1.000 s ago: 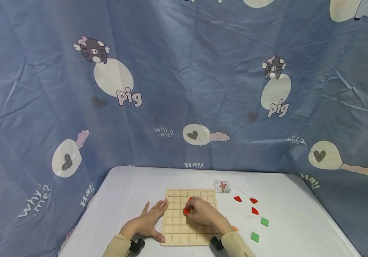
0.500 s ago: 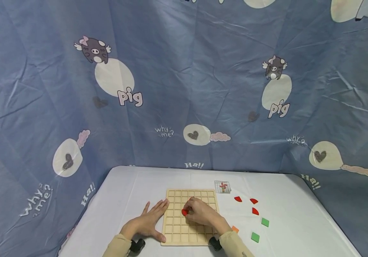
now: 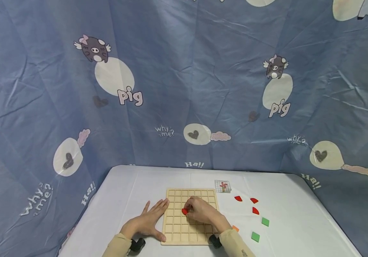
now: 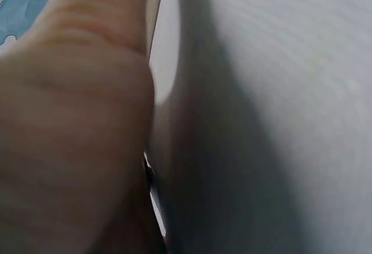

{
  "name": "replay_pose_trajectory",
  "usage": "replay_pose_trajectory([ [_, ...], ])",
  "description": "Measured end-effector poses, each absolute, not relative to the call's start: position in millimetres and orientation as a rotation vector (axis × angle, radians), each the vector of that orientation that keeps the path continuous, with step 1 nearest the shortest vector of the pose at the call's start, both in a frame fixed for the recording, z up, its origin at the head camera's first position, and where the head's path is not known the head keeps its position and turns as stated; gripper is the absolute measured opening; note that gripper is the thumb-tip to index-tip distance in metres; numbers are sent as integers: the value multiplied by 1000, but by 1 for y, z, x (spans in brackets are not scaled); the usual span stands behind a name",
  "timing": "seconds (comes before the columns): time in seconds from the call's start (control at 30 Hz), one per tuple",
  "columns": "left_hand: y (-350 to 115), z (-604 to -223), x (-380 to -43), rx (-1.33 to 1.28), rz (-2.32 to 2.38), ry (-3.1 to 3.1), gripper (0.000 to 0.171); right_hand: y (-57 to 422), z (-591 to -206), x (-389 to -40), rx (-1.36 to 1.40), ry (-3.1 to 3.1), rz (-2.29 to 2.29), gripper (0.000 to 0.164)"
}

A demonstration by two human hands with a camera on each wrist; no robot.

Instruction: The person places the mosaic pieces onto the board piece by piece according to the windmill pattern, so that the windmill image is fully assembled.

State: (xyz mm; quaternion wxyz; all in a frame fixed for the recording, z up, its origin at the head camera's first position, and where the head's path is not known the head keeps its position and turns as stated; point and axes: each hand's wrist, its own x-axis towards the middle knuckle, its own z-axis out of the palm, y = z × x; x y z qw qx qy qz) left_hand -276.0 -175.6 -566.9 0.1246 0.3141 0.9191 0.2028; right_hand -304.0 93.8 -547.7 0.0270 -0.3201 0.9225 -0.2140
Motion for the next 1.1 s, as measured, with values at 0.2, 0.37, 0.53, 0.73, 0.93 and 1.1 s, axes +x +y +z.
replay_pose_trajectory([
  [0.2, -176, -569, -276, 920, 595, 2675, 127, 92, -549, -303, -1014, 2853, -673, 13],
  [0.37, -177, -572, -276, 911, 594, 2664, 126, 91, -550, -301, -945, 2849, -682, 12],
  [0.53, -177, -575, -276, 916, 603, 2654, 126, 90, -550, -300, -901, 2831, -698, 13],
  [0.73, -176, -575, -276, 905, 599, 2661, 126, 92, -551, -300, -977, 2860, -654, 13],
  [0.93, -175, -571, -276, 895, 606, 2663, 127, 93, -549, -302, -1020, 2868, -618, 13],
  [1.1, -175, -568, -276, 886, 590, 2676, 128, 95, -548, -305, -992, 2835, -713, 12],
])
